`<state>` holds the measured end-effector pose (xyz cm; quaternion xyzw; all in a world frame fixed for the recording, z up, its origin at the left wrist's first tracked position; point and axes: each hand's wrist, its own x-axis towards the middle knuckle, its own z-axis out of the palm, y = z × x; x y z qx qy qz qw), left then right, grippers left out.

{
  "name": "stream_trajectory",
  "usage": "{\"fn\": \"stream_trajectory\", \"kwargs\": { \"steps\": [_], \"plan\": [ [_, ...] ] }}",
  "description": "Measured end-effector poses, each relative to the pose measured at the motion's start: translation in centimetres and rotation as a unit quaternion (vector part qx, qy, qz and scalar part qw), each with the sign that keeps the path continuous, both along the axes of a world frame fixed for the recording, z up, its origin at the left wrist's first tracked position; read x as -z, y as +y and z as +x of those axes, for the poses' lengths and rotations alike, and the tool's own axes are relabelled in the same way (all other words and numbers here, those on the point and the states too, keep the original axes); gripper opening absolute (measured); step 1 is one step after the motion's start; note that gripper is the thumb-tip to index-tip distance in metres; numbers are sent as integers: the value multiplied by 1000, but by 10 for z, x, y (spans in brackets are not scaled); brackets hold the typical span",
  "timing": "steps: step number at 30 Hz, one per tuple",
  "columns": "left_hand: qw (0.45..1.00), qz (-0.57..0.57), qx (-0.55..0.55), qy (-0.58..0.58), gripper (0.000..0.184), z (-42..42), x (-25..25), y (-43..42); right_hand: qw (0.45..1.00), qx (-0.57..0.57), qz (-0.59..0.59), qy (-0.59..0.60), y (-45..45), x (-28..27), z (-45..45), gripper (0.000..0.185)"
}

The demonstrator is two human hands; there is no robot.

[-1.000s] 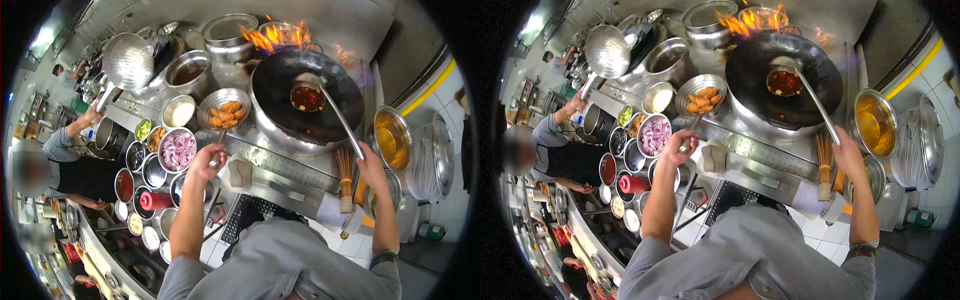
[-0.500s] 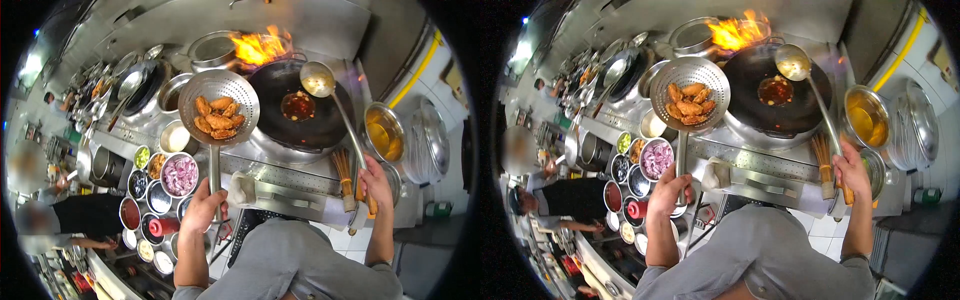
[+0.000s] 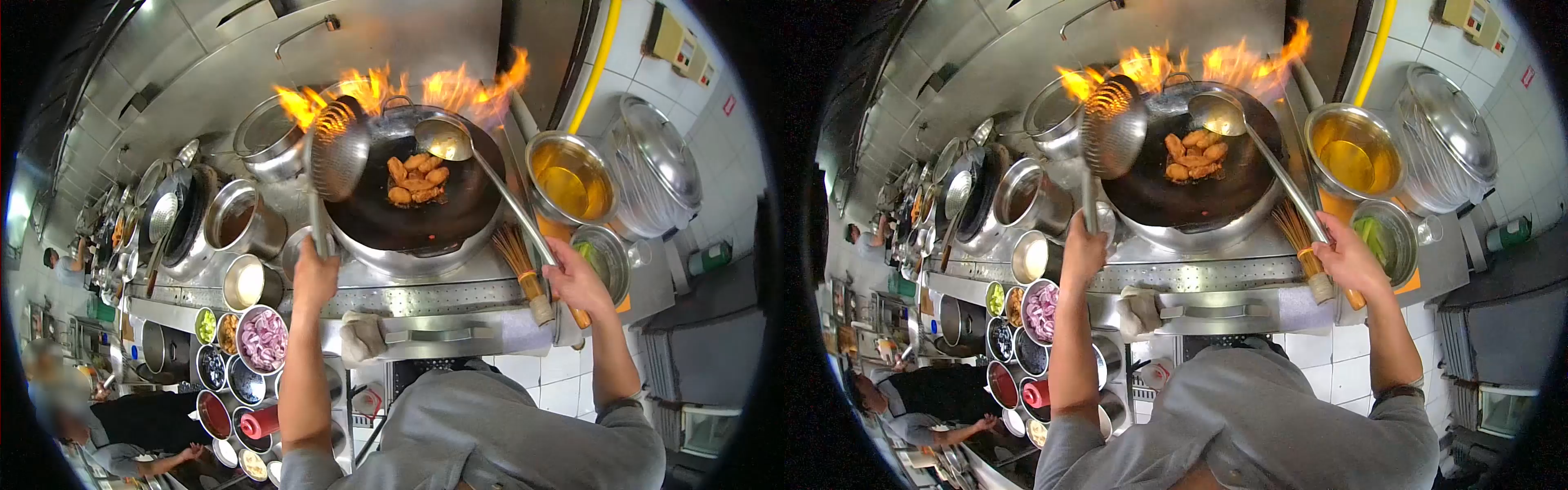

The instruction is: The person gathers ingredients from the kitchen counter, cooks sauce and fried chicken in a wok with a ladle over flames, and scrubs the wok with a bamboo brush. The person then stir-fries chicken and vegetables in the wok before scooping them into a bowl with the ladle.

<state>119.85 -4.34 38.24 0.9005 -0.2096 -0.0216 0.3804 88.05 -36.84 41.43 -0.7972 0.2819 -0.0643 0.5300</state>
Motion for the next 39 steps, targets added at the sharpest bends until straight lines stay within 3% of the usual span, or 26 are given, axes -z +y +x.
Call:
{"fn": "stream_trajectory", "kwargs": {
  "steps": [3,5,7,9,12,14,17,18,19,21,22,25,30,33,35,36,39],
  "plan": [
    [991,-48,-40,-117,56,-4,17,47,999,26,17,13,3,-10,-3,51],
    [981,-116,-99,119,44,-51,-42,62,999,24,27,15,5,-23,-6,50],
    [940,-186,-133,253,28,-73,-43,89,999,27,30,28,5,-25,0,50],
    [869,-314,-168,344,21,-84,-17,107,997,31,24,60,-1,-16,12,51],
    [727,-446,-198,483,13,-83,48,131,965,-28,-259,10,-12,25,39,52],
    [630,-510,-181,558,11,-80,74,133,968,-54,-243,33,-10,15,48,52],
    [552,-540,-172,612,6,-72,93,136,964,-57,-257,25,-1,2,37,51],
    [582,-511,-190,604,8,-69,89,134,962,-52,-268,15,1,-3,26,50],
    [679,-413,-257,550,11,-68,84,128,966,-58,-247,38,-2,-13,14,51],
    [906,-175,-186,337,20,-66,95,138,973,-72,-206,80,-14,-41,-13,51],
    [970,-8,-155,188,31,-64,101,142,981,-81,-148,92,-19,-56,-27,52],
    [993,0,-58,-105,41,-91,22,76,988,-86,18,131,-21,-85,-61,55],
    [989,-45,100,-96,38,-126,-8,-26,971,-104,153,153,-17,-93,-71,56],
    [977,-50,145,-149,37,-130,-11,-65,963,-144,98,203,-27,-87,-70,54],
    [960,-60,157,-223,31,-130,-16,-94,957,-199,-84,192,-28,-73,-50,53],
    [964,-38,166,-202,28,-129,-9,-107,940,-224,-176,186,-29,-70,-41,53],
    [969,-8,186,-161,23,-127,8,-117,905,-242,-299,181,-39,-80,-21,52]
  ]
}}
